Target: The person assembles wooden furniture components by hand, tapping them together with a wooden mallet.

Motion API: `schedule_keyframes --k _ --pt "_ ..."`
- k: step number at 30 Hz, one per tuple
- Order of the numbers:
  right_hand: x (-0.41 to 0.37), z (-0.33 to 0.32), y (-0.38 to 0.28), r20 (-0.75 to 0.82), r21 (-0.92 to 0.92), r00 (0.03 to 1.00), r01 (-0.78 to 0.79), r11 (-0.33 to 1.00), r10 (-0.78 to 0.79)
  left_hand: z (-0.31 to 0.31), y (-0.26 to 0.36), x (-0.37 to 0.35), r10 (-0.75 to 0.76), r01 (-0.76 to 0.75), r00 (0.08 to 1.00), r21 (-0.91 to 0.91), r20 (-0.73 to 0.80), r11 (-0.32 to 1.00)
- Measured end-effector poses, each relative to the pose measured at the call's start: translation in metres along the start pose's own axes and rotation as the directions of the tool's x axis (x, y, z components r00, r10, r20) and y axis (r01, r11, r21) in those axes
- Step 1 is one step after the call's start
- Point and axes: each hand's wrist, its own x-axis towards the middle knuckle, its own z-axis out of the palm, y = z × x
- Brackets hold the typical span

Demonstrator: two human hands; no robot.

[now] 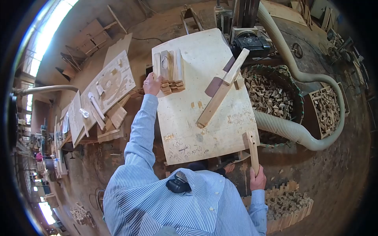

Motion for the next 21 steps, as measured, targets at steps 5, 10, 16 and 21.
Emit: schedule_keyframes --k 5,10,16,21 --pt "0.0 0.001 -0.003 -0.006 0.0 1.0 -0.009 1.0 0.009 -0.005 -0.012 -0.012 0.087 -0.078 0.994 -0.143 0.059 0.987" --pt "0.0 -0.004 -0.011 0.013 -0.012 1.0 -0.027 1.0 0.027 -0.037 0.027 -0.025 0.293 -0.31 0.938 0.066 0.187 0.949" --pt "0.003 0.003 -0.002 -0.015 -0.031 1.0 -0.008 0.999 0.007 0.002 0.021 -0.028 0.442 -0.483 0.872 0.235 0.209 0.843" --pt "0.003 0.004 -0.001 0.004 -0.045 1.0 -0.029 0.999 0.029 0.0 0.027 -0.036 0.581 -0.577 0.812 0.21 0.045 0.79"
